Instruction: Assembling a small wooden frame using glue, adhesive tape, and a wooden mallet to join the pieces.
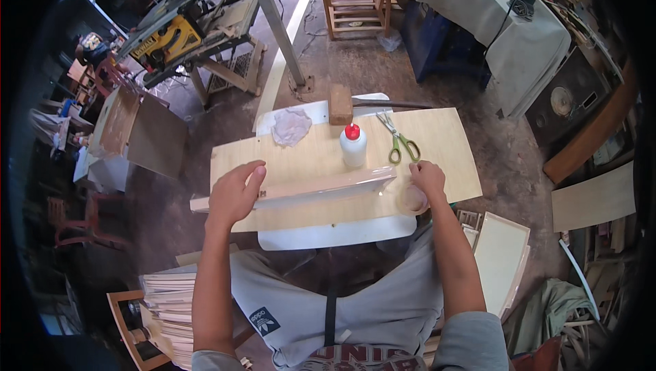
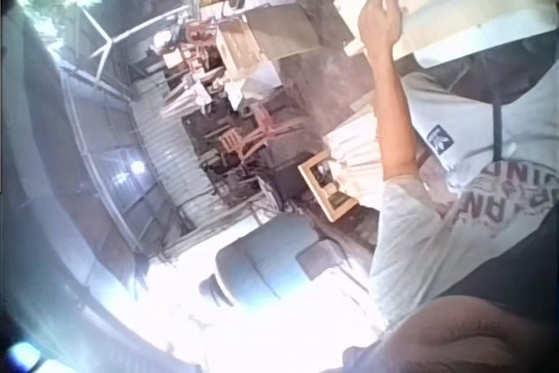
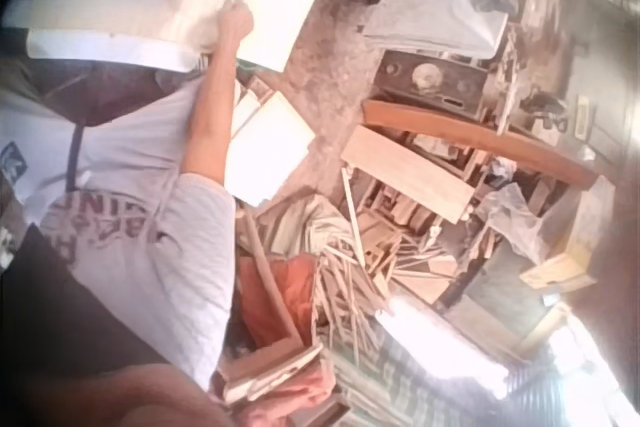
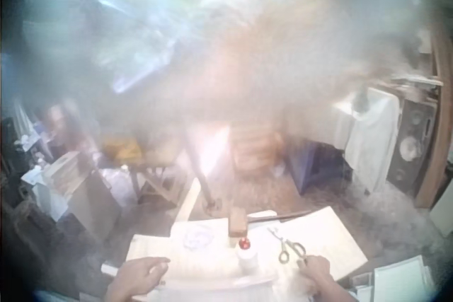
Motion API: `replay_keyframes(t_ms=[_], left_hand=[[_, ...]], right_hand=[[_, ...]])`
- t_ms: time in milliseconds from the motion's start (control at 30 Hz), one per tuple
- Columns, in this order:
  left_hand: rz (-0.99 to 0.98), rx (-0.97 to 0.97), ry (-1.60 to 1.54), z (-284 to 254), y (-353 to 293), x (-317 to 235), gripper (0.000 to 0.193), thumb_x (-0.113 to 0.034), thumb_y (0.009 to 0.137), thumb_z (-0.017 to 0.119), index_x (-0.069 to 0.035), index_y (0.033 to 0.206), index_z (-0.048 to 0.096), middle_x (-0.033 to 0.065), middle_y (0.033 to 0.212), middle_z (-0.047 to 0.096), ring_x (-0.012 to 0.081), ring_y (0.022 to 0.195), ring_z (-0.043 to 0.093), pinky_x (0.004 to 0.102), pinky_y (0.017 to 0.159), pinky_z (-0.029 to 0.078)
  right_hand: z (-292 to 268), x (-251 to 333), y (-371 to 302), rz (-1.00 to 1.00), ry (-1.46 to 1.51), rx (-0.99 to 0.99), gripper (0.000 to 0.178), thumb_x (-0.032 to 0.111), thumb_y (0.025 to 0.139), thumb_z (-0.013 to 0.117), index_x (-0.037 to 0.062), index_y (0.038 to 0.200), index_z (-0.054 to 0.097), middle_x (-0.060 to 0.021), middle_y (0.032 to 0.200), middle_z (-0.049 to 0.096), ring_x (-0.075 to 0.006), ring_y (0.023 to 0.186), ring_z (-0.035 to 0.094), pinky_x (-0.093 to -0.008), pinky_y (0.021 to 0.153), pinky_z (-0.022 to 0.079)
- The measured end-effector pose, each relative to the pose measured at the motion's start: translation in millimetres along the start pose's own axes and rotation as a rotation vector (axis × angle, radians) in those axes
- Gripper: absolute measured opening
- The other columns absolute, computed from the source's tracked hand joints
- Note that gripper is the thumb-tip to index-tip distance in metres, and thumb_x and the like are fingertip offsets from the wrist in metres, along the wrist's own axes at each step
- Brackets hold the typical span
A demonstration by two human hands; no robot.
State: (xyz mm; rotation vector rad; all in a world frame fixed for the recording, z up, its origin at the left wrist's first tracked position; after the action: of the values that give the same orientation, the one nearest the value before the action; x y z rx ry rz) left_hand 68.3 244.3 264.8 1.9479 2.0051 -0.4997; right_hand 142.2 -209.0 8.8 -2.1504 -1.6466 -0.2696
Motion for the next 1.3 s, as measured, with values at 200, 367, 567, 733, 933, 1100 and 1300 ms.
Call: replay_keyframes(t_ms=[200, 367, 567, 733, 933, 1100, 1300], left_hand=[[-0.011, 0.007, 0.024, 3.0, 7.3, -5.9, 0.048, -0.049, 0.102, 0.048, -0.013, 0.122, 0.074, 0.0139, 0.12, 0.073, 0.0362, 0.112, 0.067, 0.044, 0.096, 0.052], [-0.042, 0.029, 0.062, 3.6, 4.7, 4.4, 0.049, -0.05, 0.102, 0.047, -0.015, 0.122, 0.074, 0.0137, 0.119, 0.073, 0.0361, 0.112, 0.068, 0.0445, 0.095, 0.052], [-0.038, 0.055, 0.109, 7.4, 6.8, 4.4, 0.052, -0.052, 0.103, 0.043, -0.015, 0.122, 0.074, 0.0137, 0.115, 0.074, 0.035, 0.109, 0.068, 0.0439, 0.094, 0.052], [-0.092, 0.095, 0.08, 7.3, 9.1, -1.4, 0.051, -0.051, 0.102, 0.044, -0.014, 0.122, 0.074, 0.0136, 0.117, 0.074, 0.0362, 0.111, 0.067, 0.0444, 0.094, 0.052], [-0.046, 0.048, 0.114, 7.4, 11.6, -2.2, 0.05, -0.049, 0.104, 0.043, -0.014, 0.12, 0.075, 0.0142, 0.114, 0.074, 0.0355, 0.109, 0.068, 0.0439, 0.093, 0.052], [-0.063, 0.096, 0.125, 4.3, 8.5, -5.8, 0.049, -0.047, 0.104, 0.043, -0.014, 0.116, 0.076, 0.0138, 0.107, 0.075, 0.0347, 0.103, 0.069, 0.0443, 0.09, 0.052], [-0.007, 0.028, 0.162, 8.7, 6.2, -11.5, 0.046, -0.047, 0.104, 0.044, -0.016, 0.113, 0.077, 0.0122, 0.105, 0.075, 0.0352, 0.1, 0.07, 0.0453, 0.087, 0.053]], right_hand=[[0.3, -39.7, -34.3, -0.09, 0.263, 0.171, 0.036, 0.029, 0.084, 0.073, 0.0089, 0.114, 0.072, -0.0149, 0.104, 0.074, -0.0344, 0.097, 0.072, -0.0466, 0.086, 0.056], [-22.4, -12.5, -43.4, -0.299, 0.001, -0.077, 0.032, 0.01, 0.083, 0.067, 0.0086, 0.114, 0.067, -0.0152, 0.107, 0.07, -0.0359, 0.099, 0.068, -0.0459, 0.083, 0.055], [-37.8, 20.0, -52.5, -0.474, 0.168, -0.418, 0.038, -0.006, 0.077, 0.066, 0.0087, 0.111, 0.061, -0.0135, 0.103, 0.065, -0.0379, 0.101, 0.064, -0.0467, 0.082, 0.054], [-46.7, 18.2, -59.7, -0.481, 0.144, -0.44, 0.053, -0.008, 0.069, 0.074, 0.0099, 0.116, 0.06, -0.0099, 0.113, 0.062, -0.0355, 0.111, 0.06, -0.0459, 0.083, 0.054], [-66.0, 6.9, -43.3, -0.424, 0.024, -0.162, 0.061, 0.011, 0.07, 0.082, 0.0098, 0.128, 0.061, -0.0146, 0.12, 0.063, -0.0337, 0.117, 0.061, -0.0441, 0.095, 0.054], [-60.6, 37.9, 45.4, -0.093, 0.109, 0.003, 0.041, 0.013, 0.074, 0.073, 0.0043, 0.114, 0.074, -0.019, 0.12, 0.071, -0.0357, 0.116, 0.067, -0.0437, 0.095, 0.056], [-9.5, 60.6, 75.4, 0.094, -0.231, 0.138, 0.034, 0.026, 0.077, 0.078, 0.0103, 0.107, 0.079, -0.0124, 0.111, 0.077, -0.0293, 0.105, 0.074, -0.0399, 0.085, 0.06]])
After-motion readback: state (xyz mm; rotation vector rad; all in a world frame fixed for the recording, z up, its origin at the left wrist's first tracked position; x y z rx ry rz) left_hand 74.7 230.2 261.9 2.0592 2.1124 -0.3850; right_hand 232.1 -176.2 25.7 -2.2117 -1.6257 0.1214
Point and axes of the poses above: each hand's wrist, its own y-axis towards the middle knuckle, its own z-axis out of the palm, x = y × z, the point moved 6 cm from there along y, towards the middle knuckle
